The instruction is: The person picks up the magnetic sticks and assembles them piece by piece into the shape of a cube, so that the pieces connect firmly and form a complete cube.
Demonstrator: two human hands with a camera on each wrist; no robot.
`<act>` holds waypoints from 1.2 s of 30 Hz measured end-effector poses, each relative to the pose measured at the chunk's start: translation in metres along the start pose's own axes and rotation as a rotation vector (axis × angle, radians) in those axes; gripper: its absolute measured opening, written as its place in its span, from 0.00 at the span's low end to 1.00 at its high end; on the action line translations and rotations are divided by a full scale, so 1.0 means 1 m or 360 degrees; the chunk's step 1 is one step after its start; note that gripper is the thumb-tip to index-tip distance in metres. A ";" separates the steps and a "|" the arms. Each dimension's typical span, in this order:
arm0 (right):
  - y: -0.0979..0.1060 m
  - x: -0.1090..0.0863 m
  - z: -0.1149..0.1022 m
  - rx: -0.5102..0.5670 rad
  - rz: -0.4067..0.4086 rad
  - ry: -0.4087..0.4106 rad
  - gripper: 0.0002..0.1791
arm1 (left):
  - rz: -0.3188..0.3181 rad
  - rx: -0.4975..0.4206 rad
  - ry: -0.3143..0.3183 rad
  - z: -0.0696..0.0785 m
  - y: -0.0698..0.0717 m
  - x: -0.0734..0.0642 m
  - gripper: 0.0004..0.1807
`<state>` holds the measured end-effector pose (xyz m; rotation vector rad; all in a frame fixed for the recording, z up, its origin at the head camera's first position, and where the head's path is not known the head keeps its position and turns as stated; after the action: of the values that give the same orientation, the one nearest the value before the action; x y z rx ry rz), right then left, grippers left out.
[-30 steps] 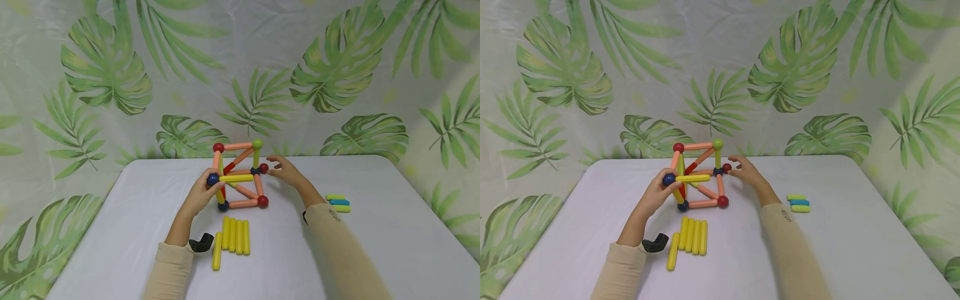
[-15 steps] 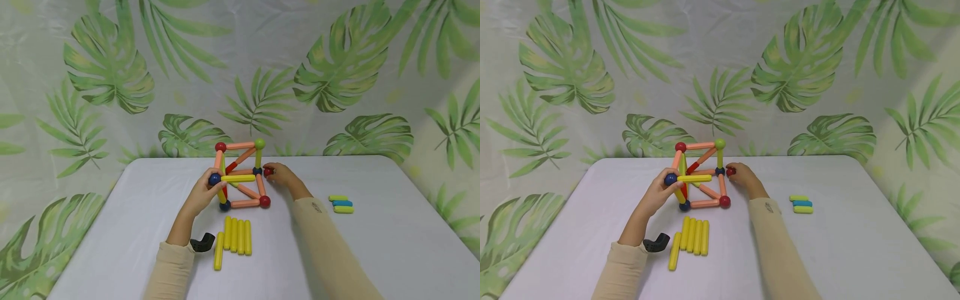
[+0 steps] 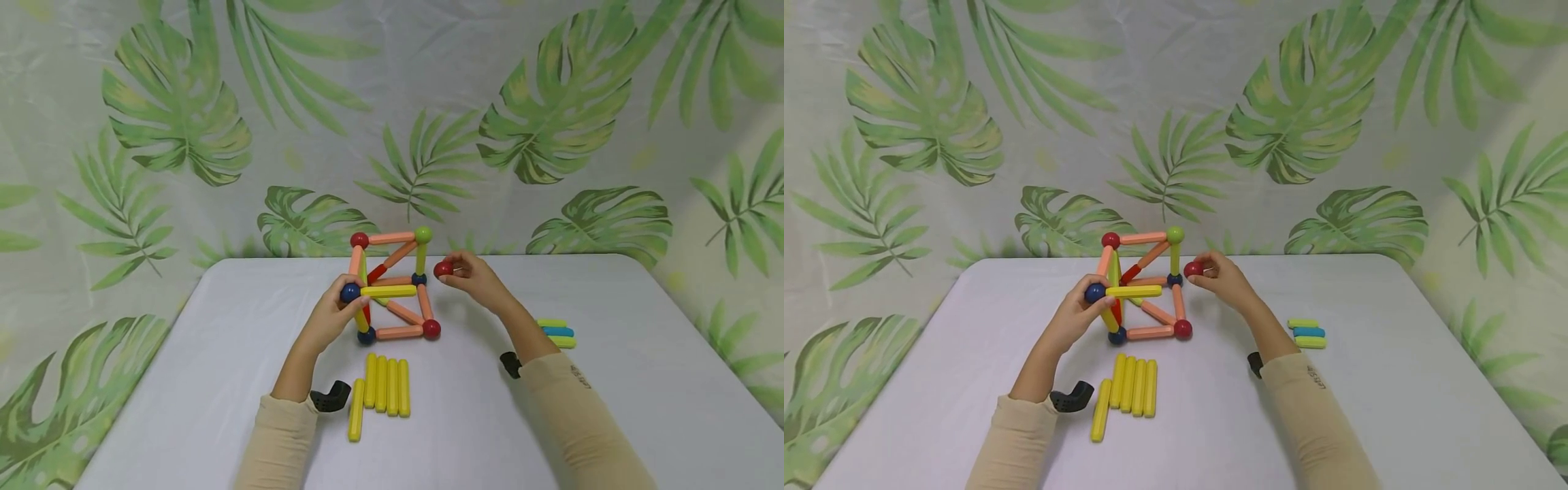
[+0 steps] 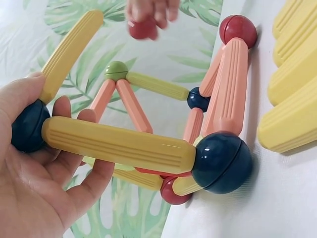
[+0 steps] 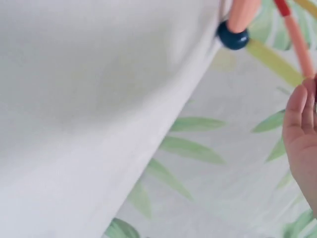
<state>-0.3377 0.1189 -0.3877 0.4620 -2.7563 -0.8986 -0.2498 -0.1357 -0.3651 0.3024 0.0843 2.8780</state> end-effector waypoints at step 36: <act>-0.024 -0.048 -0.031 0.0412 -0.0113 0.0218 0.26 | 0.0065 -0.0153 0.0012 -0.014 0.002 0.007 0.16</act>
<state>-0.2786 0.1010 -0.3822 0.6427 -2.7535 -0.5034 -0.2599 -0.1362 -0.3777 0.2778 -0.0593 2.9127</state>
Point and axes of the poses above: each hand's wrist, its own x-axis towards the middle knuckle, its own y-axis out of the back of the hand, z = x × y, the point moved 5 cm from there along x, towards the middle knuckle, and after that the axes turned 11 degrees about -x, right-handed, at the moved point
